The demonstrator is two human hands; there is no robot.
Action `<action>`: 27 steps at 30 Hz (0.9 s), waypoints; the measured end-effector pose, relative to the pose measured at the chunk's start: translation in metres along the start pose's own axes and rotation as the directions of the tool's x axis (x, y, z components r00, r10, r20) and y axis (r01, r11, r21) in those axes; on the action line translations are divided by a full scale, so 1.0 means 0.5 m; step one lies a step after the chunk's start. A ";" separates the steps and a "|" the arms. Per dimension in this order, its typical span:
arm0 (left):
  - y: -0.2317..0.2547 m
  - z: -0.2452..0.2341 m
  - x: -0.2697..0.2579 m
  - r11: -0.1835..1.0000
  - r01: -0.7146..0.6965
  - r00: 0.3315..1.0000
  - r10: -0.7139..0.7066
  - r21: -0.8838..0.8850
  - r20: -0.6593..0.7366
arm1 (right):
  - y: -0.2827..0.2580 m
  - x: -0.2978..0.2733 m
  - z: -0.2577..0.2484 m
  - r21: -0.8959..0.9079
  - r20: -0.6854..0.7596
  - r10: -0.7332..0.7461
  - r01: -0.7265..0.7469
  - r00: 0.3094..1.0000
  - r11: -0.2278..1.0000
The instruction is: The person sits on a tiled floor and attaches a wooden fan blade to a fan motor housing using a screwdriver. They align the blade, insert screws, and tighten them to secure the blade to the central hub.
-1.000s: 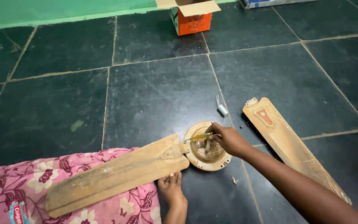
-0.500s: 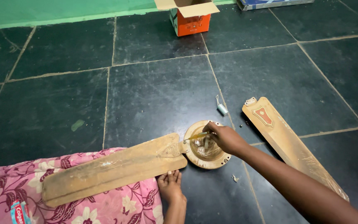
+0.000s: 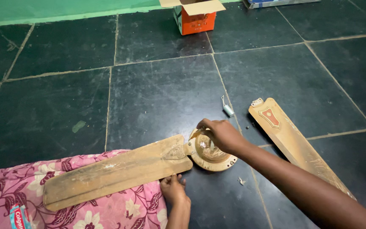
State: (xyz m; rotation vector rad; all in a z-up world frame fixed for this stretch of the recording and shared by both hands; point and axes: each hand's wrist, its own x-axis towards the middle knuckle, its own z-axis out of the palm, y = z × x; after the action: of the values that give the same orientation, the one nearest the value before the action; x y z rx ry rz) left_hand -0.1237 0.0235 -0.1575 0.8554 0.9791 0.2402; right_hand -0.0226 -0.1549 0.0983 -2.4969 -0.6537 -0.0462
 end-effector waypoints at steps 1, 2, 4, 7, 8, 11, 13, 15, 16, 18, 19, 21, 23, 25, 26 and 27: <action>0.003 0.001 -0.002 1.000 0.015 1.000 -0.015 0.002 -0.014 | -0.006 0.004 0.002 -0.020 -0.002 -0.012 0.012 1.000 1.000; 0.005 0.003 -0.004 1.000 0.029 0.999 -0.029 0.003 -0.028 | -0.011 0.008 0.004 -0.027 0.013 -0.023 0.023 1.000 0.999; 0.011 0.005 -0.014 0.999 0.040 0.998 -0.039 0.019 -0.042 | -0.017 0.015 0.010 -0.039 0.042 -0.045 0.046 0.998 0.998; 0.024 0.013 -0.044 0.998 -0.035 0.999 0.036 0.060 -0.011 | -0.017 0.020 0.016 -0.082 0.076 -0.030 0.036 0.997 0.996; 0.029 0.018 -0.062 0.992 -0.103 0.995 0.102 0.072 0.021 | -0.017 0.020 0.018 -0.087 0.078 -0.028 0.034 0.997 0.996; 0.074 0.039 -0.106 0.875 -0.432 0.897 0.392 0.219 0.203 | -0.014 0.022 0.020 -0.106 0.070 -0.025 0.032 0.997 0.994; 0.112 0.052 -0.135 0.656 -0.677 0.735 0.580 0.333 0.351 | -0.011 0.022 0.019 -0.119 0.056 -0.031 0.037 0.998 0.992; 0.159 0.053 -0.152 0.328 -0.851 0.511 0.701 0.411 0.498 | -0.009 0.024 0.021 -0.133 0.034 -0.058 0.062 0.998 0.989; 0.177 0.058 -0.156 0.288 -0.861 0.494 0.670 0.420 0.554 | -0.009 0.025 0.022 -0.140 0.023 -0.072 0.075 0.997 0.987; 0.203 0.067 -0.161 0.206 -0.879 0.461 0.595 0.430 0.659 | -0.009 0.028 0.026 -0.147 0.026 -0.094 0.097 0.995 0.984; 0.210 0.070 -0.160 0.142 -0.896 0.421 0.574 0.420 0.703 | -0.009 0.030 0.028 -0.150 0.025 -0.105 0.108 0.994 0.983; 0.217 0.074 -0.155 0.015 -0.921 0.341 0.519 0.390 0.784 | -0.010 0.032 0.032 -0.175 0.030 -0.118 0.122 0.993 0.977; 0.213 0.075 -0.150 0.012 -0.917 0.357 0.463 0.398 0.811 | -0.010 0.033 0.034 -0.202 0.040 -0.129 0.135 0.991 0.970; 0.209 0.075 -0.141 0.008 -0.907 0.386 0.417 0.422 0.823 | -0.011 0.034 0.035 -0.231 0.054 -0.138 0.147 0.989 0.962; 0.208 0.075 -0.135 0.006 -0.897 0.407 0.400 0.441 0.822 | -0.012 0.034 0.035 -0.239 0.055 -0.144 0.153 0.988 0.959; 0.208 0.075 -0.130 0.004 -0.888 0.427 0.382 0.461 0.820 | -0.013 0.034 0.035 -0.248 0.056 -0.150 0.159 0.987 0.956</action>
State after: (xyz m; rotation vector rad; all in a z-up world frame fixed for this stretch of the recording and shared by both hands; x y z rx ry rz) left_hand -0.1107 0.0372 -0.0306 2.3509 -0.0527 0.3012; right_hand -0.0125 -0.1338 0.0896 -2.6872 -0.9086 -0.1514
